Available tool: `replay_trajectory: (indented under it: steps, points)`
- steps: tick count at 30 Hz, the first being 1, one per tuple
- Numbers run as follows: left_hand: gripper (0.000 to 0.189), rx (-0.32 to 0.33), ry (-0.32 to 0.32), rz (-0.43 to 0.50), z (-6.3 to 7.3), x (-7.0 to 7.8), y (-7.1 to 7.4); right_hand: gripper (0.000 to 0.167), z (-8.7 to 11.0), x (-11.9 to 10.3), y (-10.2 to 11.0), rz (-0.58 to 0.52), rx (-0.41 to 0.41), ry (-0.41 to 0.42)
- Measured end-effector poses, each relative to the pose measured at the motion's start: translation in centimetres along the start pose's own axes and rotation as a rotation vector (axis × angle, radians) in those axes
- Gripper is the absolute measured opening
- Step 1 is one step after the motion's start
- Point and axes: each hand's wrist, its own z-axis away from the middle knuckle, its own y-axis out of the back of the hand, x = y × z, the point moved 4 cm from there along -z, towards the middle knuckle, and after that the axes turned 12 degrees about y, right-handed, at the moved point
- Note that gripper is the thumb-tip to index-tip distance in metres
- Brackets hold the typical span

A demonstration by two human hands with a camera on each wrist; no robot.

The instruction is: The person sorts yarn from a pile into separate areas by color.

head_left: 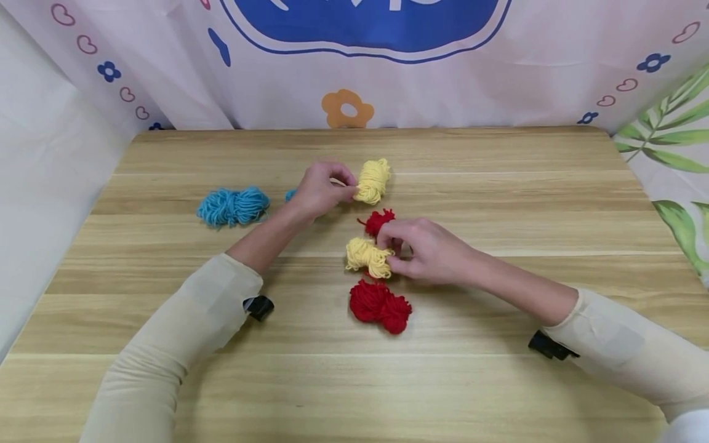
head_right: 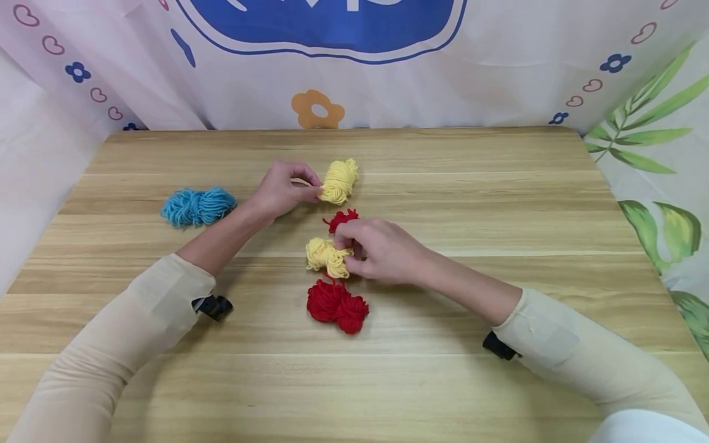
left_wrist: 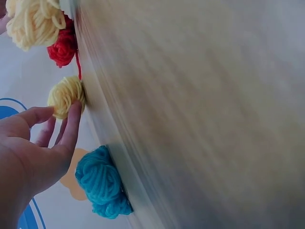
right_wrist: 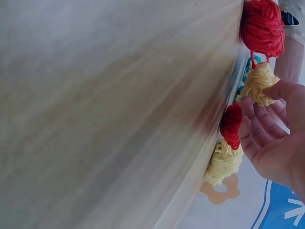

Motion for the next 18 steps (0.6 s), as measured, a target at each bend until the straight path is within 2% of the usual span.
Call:
replay_trajectory:
  steps: [10, 18]
  points:
    - [0.009, -0.037, 0.012, -0.008, -0.1, -0.1, -0.2, 0.016, 0.4, 0.1, 0.9, -0.037, 0.042, -0.027]
    - [0.011, -0.028, 0.012, -0.022, 0.2, 0.0, 0.1, 0.016, 0.5, 0.0, 1.6, -0.030, 0.080, -0.023]
